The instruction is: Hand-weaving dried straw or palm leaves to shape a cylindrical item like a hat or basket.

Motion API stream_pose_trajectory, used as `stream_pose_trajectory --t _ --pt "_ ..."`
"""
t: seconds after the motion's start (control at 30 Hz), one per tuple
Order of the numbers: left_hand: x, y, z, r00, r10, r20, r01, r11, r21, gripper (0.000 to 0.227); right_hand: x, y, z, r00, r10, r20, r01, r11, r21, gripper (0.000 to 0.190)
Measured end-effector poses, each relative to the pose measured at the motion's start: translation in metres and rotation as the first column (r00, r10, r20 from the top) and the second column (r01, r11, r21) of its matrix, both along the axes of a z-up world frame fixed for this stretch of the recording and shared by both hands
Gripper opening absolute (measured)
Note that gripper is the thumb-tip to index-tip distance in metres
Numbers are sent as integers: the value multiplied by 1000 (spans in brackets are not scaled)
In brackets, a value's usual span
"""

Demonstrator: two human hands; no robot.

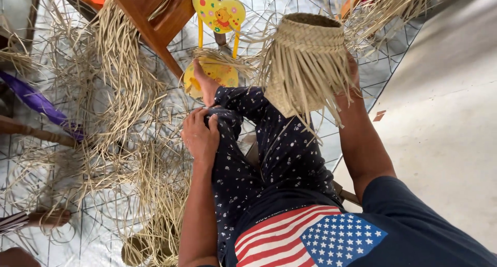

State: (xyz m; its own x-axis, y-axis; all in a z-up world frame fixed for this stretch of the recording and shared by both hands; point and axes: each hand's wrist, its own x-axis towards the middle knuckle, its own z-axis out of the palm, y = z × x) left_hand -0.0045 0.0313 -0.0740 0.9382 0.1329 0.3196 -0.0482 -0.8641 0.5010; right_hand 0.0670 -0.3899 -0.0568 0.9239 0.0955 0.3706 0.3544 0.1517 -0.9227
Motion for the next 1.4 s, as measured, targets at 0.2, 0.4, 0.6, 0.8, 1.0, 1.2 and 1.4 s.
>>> stream_pose_trajectory --t 0.2,0.4,0.6,0.8,1.0,1.2,1.4 --pt "0 -1 5 1000 -9 1 9 1000 -20 22 0 -11 10 1000 3 7 -2 996 -92 19" --pt "-3 0 21 999 -41 -26 37 992 -122 24 -42 66 76 997 69 -44 -72 994 -77 22" --pt "-42 -21 98 993 68 95 -4 830 -557 17 -86 123 93 955 40 -295 -177 875 -451 16" --pt "-75 -57 106 908 -238 346 378 821 -428 24 -110 160 76 985 95 -145 -162 804 -572 13" --pt "-69 -64 113 909 -176 378 346 825 -447 27 -126 176 87 993 48 -109 -103 805 -584 19" --pt "-79 -59 108 944 -202 260 326 678 -659 28 -125 170 82 992 108 -62 -122 748 -652 21" --pt "-89 -56 107 990 -127 67 136 675 -725 19 -121 166 72 991 126 -50 -129 762 -635 20"
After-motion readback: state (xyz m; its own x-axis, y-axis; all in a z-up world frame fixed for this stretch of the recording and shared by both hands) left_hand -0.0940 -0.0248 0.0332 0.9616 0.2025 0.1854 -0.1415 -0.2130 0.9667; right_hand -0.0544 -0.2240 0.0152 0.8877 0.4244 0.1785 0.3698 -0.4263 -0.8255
